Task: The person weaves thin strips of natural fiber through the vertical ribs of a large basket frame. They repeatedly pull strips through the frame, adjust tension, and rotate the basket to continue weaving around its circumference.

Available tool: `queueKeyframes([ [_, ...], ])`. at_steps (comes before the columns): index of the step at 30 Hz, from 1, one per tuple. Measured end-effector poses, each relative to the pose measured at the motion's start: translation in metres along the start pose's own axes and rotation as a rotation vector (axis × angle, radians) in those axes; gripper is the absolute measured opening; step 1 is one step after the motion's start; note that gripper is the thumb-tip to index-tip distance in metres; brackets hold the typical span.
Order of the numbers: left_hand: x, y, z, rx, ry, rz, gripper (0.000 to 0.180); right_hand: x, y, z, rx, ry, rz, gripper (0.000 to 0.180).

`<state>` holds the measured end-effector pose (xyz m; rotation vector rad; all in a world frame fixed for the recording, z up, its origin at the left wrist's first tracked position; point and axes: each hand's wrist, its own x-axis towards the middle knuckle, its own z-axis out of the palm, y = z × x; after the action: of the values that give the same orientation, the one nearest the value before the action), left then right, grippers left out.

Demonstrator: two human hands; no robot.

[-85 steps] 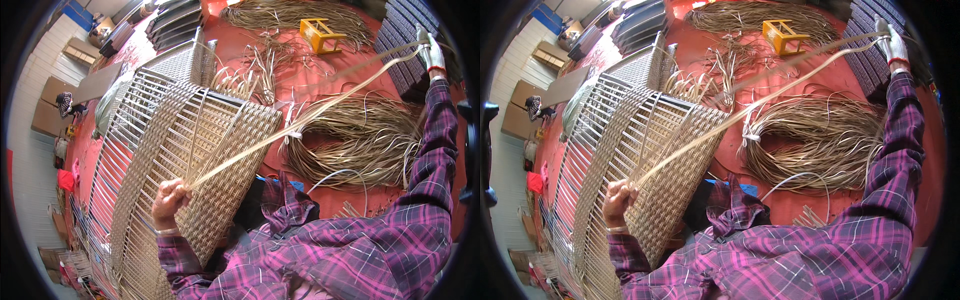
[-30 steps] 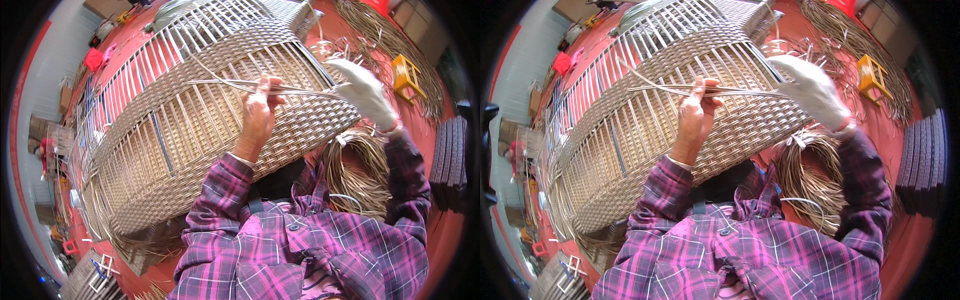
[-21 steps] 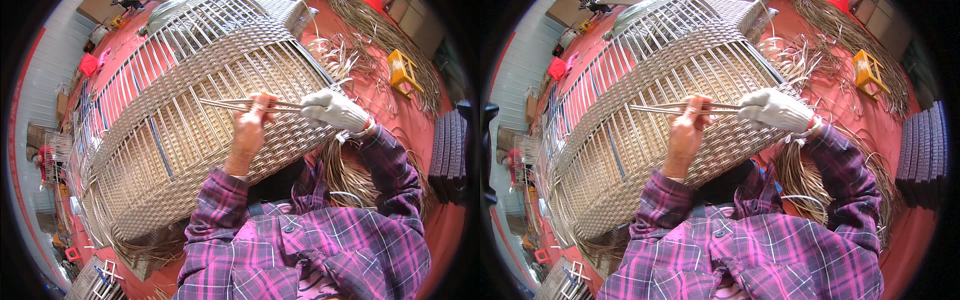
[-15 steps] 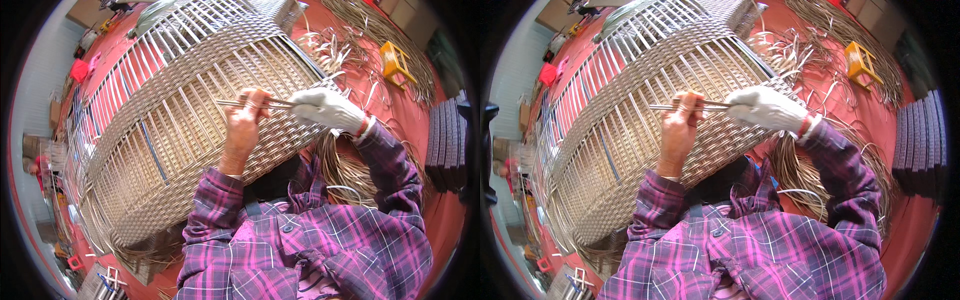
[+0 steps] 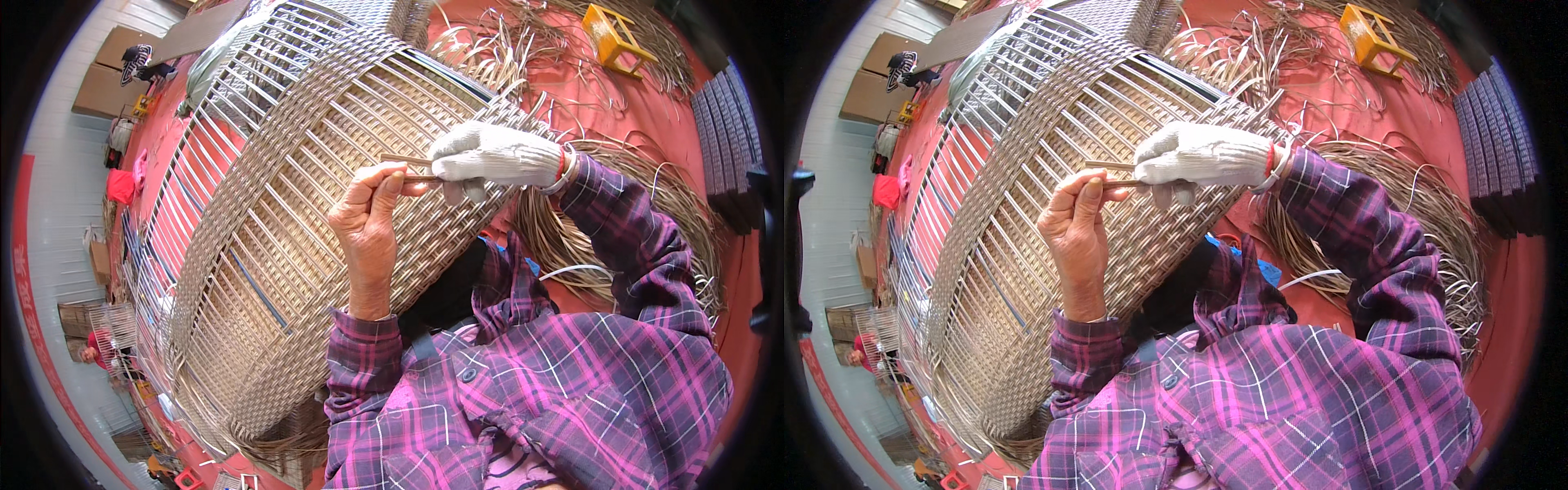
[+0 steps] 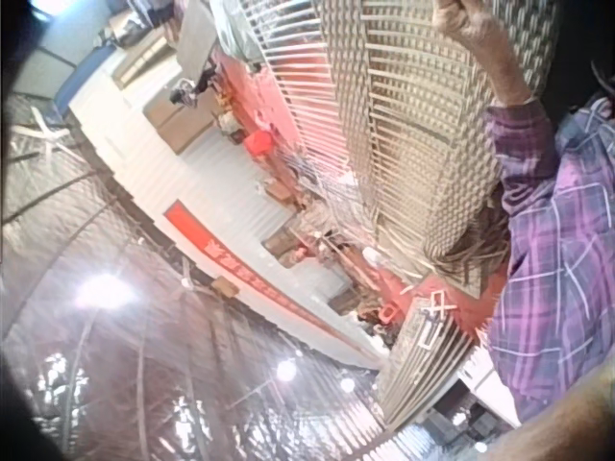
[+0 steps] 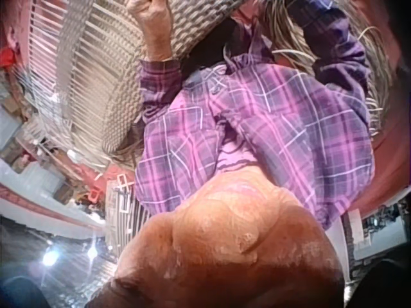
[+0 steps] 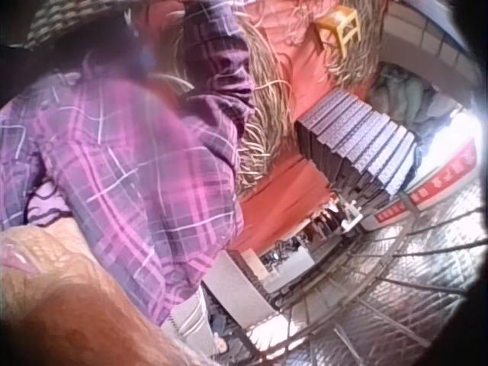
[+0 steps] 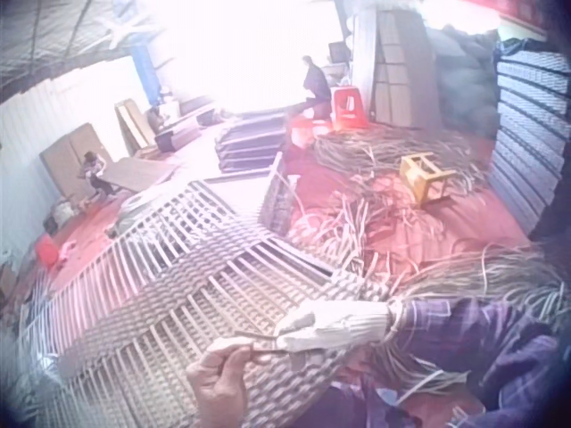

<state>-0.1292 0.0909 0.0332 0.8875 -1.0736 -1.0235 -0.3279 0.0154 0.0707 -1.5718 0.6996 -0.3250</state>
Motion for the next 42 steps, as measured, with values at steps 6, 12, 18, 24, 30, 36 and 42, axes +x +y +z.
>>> queueKeyframes([
  [6,0.004,-0.004,0.011,0.150,-0.043,0.085,0.015,-0.008,0.006,-0.004,-0.110,-0.083,-0.001,0.039],
  [12,-0.001,-0.009,0.021,0.251,-0.011,-0.037,0.019,-0.012,0.015,-0.013,-0.244,-0.156,0.120,0.043],
  [18,0.012,-0.007,0.043,0.427,-0.167,0.012,0.011,-0.019,0.029,-0.040,-0.745,0.313,-0.398,0.024],
  [24,0.040,-0.032,0.074,0.448,-0.213,-0.014,0.008,-0.029,0.048,-0.040,-0.798,0.682,-0.484,0.019],
  [30,0.074,-0.049,0.083,0.186,-0.216,-0.345,0.024,-0.037,0.071,-0.090,-0.677,0.768,-0.177,0.014],
  [36,0.130,-0.074,0.086,-0.176,-0.315,-0.818,0.014,0.008,0.084,-0.106,-0.976,0.718,-0.049,0.010],
  [42,0.147,-0.091,0.083,-0.515,-0.266,-0.924,0.014,0.020,0.092,-0.121,-0.778,0.649,-0.224,0.016],
])
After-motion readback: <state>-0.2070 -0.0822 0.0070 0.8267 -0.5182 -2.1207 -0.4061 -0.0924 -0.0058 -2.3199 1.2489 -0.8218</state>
